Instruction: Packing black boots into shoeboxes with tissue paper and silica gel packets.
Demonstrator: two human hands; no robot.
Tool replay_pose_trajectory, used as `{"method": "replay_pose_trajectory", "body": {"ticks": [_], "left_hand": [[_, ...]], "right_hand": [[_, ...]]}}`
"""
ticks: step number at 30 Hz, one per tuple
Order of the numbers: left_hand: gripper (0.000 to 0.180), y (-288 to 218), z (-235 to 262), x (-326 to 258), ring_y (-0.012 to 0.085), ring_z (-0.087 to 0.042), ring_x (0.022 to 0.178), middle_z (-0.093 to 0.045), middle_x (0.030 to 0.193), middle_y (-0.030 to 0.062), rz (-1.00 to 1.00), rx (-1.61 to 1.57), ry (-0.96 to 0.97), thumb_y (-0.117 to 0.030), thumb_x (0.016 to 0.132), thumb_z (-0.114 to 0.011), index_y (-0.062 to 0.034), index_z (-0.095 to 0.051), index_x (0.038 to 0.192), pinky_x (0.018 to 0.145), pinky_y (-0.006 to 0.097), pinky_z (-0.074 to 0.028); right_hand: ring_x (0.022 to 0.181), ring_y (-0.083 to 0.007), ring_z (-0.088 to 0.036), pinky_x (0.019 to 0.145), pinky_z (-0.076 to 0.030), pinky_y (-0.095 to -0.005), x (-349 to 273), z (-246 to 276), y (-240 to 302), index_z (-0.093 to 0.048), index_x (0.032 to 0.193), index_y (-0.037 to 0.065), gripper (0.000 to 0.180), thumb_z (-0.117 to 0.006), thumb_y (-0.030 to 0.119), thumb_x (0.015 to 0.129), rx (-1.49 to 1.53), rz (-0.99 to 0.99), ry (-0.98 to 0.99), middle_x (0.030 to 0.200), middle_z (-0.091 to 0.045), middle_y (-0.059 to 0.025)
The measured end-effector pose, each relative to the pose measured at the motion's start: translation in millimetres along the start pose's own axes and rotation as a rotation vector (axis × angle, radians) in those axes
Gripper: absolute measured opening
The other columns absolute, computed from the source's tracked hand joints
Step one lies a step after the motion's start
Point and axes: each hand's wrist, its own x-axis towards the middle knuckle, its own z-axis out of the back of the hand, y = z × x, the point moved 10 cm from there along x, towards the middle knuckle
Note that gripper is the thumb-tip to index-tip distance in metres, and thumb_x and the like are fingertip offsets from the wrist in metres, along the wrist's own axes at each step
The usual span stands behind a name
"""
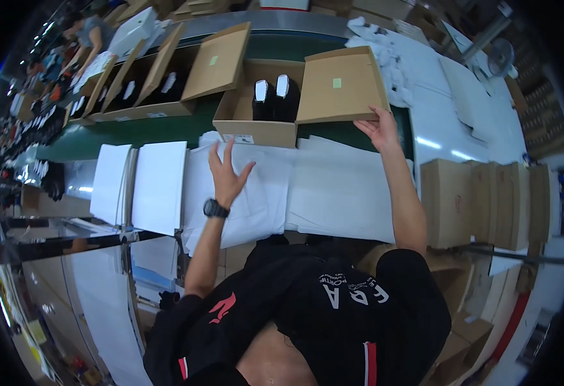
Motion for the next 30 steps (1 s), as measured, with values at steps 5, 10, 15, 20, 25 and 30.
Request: {"method": "replay_pose_trajectory", "body": {"ticks": [5,10,15,20,25,30], "left_hand": [[0.086,-5.2,-60.0,36.3,0.0481,-0.036,0.138,-0.038,0.15,0.0303,0.136,0.118,0.213,-0.041,0.064,-0.091,-0.0223,-0.054,0.14,0.107,0.061,-0.035],[0.031,-66.3,-154.7,-76.6,0.0386,-0.068,0.095,-0.052,0.139,0.0286,-0.131,-0.255,0.868,-0.036,0.075,-0.084,-0.0096,-0.073,0.087,0.084,0.044,-0.056],[0.026,-109.3,-154.1,-124.0,0.0397,-0.07,0.093,-0.042,0.147,0.0309,-0.046,-0.369,0.72,-0.03,0.082,-0.08,-0.0069,-0.068,0.085,0.079,0.044,-0.056],[0.026,-127.5,-170.4,-153.6,0.0401,-0.069,0.095,-0.041,0.148,0.0289,0.116,-0.231,0.803,-0.029,0.082,-0.079,-0.0059,-0.067,0.086,0.079,0.044,-0.056],[0.03,-150.1,-150.7,-124.0,0.0449,-0.067,0.086,-0.046,0.142,0.0309,-0.036,-0.277,0.669,-0.032,0.082,-0.079,-0.0041,-0.07,0.089,0.075,0.046,-0.056],[0.037,-193.5,-107.8,-62.2,0.0427,-0.065,0.07,-0.063,0.09,0.0272,-0.268,-0.209,0.603,-0.041,0.084,-0.075,-0.0042,-0.07,0.085,0.061,0.048,-0.052]], "right_hand": [[0.11,-0.0387,-0.064,0.09,-0.059,-0.051,-88.8,149.3,33.9,-0.046,0.131,-0.002,0.049,-0.065,0.019,0.091,-0.128,-0.06,-0.123,0.123,-0.056,-0.0263],[0.109,-0.0346,-0.064,0.088,-0.058,-0.0486,-195.2,239.5,48.6,-0.052,0.134,0.006,0.05,-0.068,0.023,0.09,-0.66,-0.236,-0.387,0.117,-0.063,-0.0186],[0.111,-0.0303,-0.061,0.098,-0.048,-0.0398,-216.1,140.0,74.3,-0.07,0.118,0.007,0.04,-0.077,0.025,0.083,-1.224,0.746,-0.398,0.115,-0.065,-0.0163],[0.126,-0.0486,-0.048,0.105,-0.042,-0.0518,-123.3,57.9,-46.8,-0.061,0.135,0.02,0.073,-0.082,0.053,0.072,-1.495,0.454,0.001,0.144,-0.043,-0.0299],[0.112,-0.0443,-0.055,0.094,-0.048,-0.0519,-89.0,32.7,-61.0,-0.065,0.127,0.022,0.064,-0.08,0.047,0.07,-1.674,0.412,-0.06,0.125,-0.054,-0.0219],[0.084,-0.0337,-0.071,0.076,-0.057,-0.0449,-65.7,-0.3,-7.2,-0.076,0.097,0.012,0.05,-0.08,0.048,0.062,-1.758,0.512,0.126,0.087,-0.074,-0.0154]]}}
